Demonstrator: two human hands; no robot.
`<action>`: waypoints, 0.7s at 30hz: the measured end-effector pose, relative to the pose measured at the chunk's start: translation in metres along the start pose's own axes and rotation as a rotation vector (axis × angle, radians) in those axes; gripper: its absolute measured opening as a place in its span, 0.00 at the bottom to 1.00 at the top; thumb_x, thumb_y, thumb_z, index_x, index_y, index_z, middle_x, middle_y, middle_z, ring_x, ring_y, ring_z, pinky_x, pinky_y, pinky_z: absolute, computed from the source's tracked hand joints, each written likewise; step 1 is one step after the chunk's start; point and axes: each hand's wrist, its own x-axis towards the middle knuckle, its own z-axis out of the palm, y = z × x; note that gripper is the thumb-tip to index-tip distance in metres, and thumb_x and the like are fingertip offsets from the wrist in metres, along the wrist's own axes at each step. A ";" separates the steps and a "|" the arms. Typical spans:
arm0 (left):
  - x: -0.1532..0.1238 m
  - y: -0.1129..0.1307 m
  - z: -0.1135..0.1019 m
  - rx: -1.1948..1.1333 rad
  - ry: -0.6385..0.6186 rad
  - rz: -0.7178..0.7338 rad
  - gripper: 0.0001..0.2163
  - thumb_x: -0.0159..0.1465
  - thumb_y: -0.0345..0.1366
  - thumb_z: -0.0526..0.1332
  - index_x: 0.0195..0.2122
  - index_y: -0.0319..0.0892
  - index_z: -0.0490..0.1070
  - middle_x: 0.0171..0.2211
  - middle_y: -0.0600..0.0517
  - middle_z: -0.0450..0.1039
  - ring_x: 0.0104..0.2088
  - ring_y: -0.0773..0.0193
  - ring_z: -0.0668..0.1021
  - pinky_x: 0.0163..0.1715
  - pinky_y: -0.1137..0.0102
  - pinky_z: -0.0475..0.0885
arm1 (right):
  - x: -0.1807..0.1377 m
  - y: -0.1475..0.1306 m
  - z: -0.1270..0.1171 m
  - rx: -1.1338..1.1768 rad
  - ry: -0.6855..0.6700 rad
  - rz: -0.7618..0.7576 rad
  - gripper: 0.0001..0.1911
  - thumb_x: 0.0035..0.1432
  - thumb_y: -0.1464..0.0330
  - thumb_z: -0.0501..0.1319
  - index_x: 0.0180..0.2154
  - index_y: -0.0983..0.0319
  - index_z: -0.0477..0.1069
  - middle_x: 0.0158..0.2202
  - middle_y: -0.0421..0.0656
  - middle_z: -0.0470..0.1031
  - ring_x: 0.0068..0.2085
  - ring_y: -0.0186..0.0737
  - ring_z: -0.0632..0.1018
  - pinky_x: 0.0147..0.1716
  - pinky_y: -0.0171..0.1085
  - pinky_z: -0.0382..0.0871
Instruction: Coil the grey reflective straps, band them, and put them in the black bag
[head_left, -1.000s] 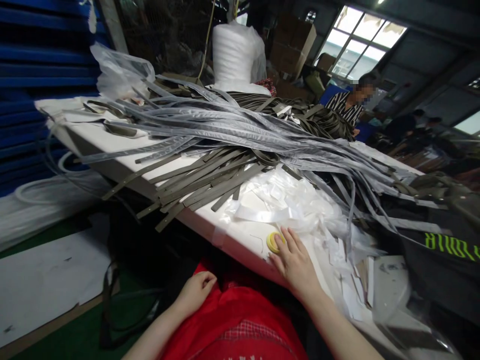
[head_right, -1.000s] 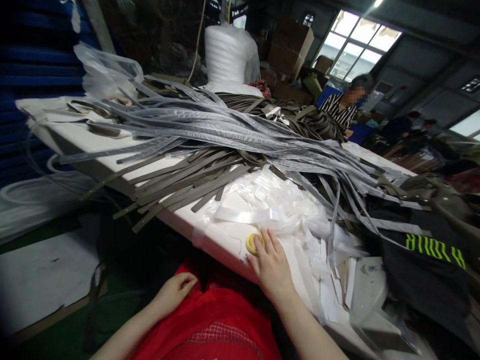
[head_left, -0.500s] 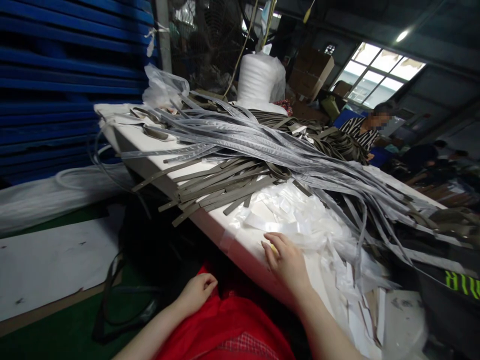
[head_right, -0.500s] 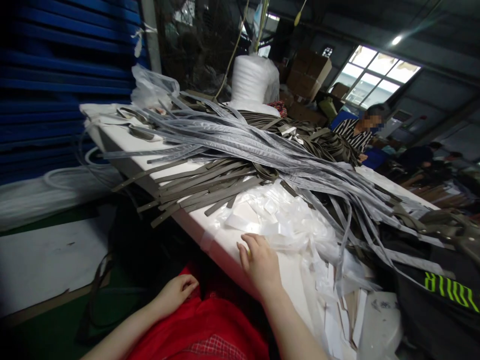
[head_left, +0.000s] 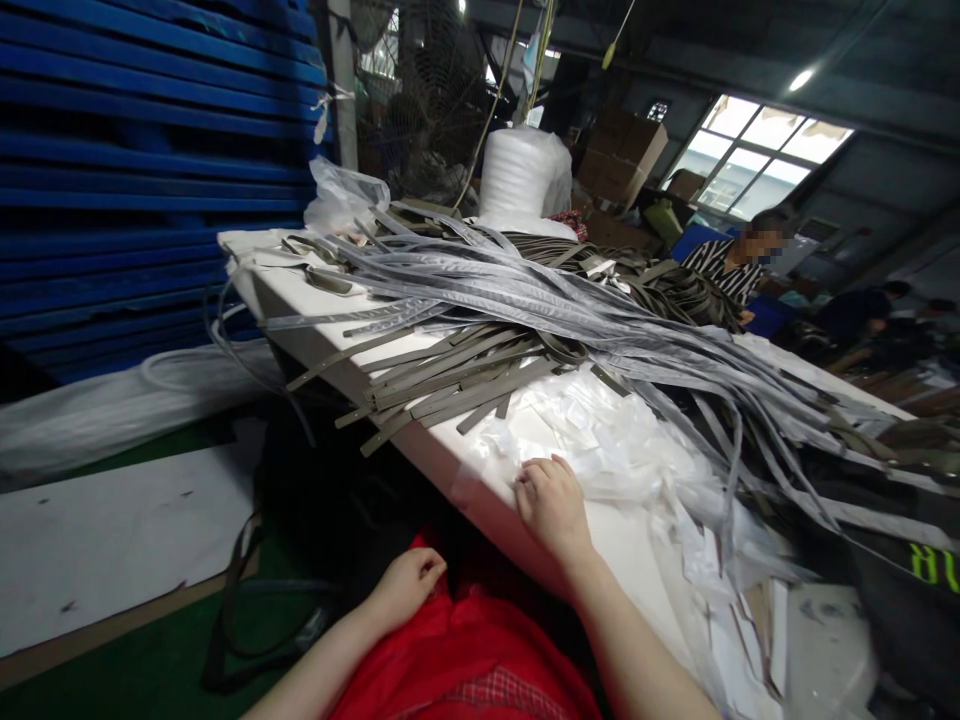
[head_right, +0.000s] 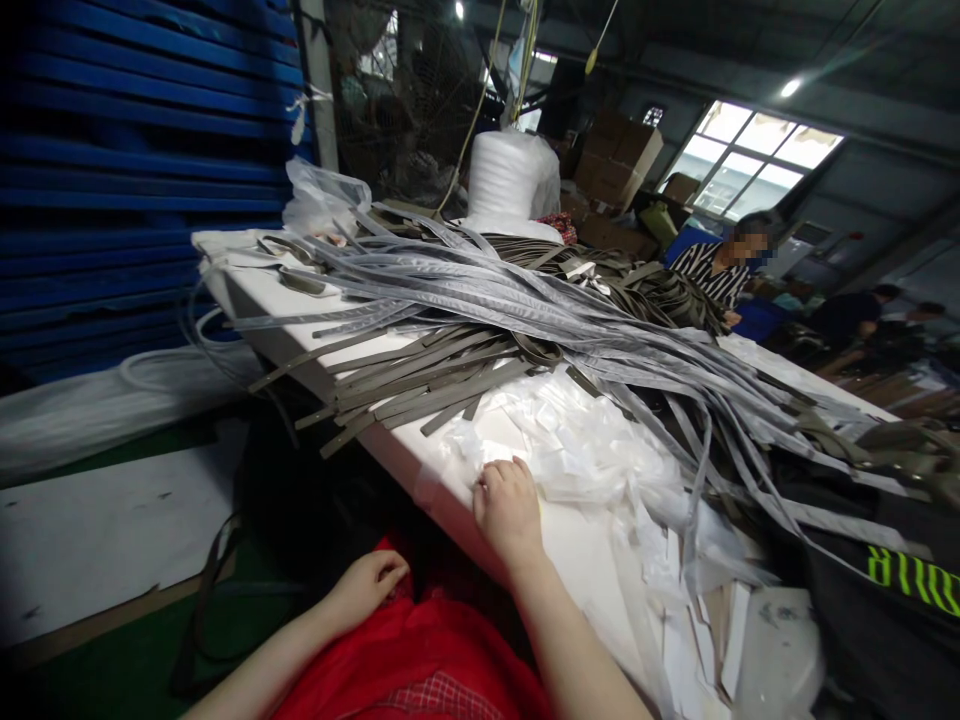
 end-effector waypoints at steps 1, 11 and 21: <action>0.000 0.000 0.000 -0.002 -0.002 -0.003 0.11 0.63 0.37 0.52 0.29 0.42 0.71 0.28 0.51 0.76 0.30 0.61 0.78 0.34 0.71 0.69 | -0.001 0.001 -0.002 0.020 -0.001 0.004 0.06 0.60 0.72 0.56 0.33 0.61 0.72 0.36 0.44 0.78 0.40 0.41 0.76 0.58 0.44 0.57; -0.002 0.003 0.001 -0.025 0.005 -0.020 0.12 0.64 0.39 0.51 0.29 0.42 0.71 0.25 0.52 0.75 0.29 0.61 0.78 0.32 0.70 0.70 | 0.020 0.009 -0.009 -0.198 -0.242 0.150 0.12 0.58 0.74 0.55 0.42 0.65 0.74 0.38 0.52 0.77 0.41 0.47 0.77 0.45 0.43 0.62; -0.006 0.011 -0.002 0.037 0.045 0.028 0.11 0.63 0.35 0.52 0.28 0.42 0.72 0.27 0.51 0.76 0.31 0.60 0.78 0.34 0.69 0.70 | 0.010 0.004 -0.036 -0.065 -0.047 0.007 0.06 0.60 0.72 0.56 0.35 0.64 0.71 0.43 0.51 0.76 0.47 0.46 0.74 0.57 0.47 0.55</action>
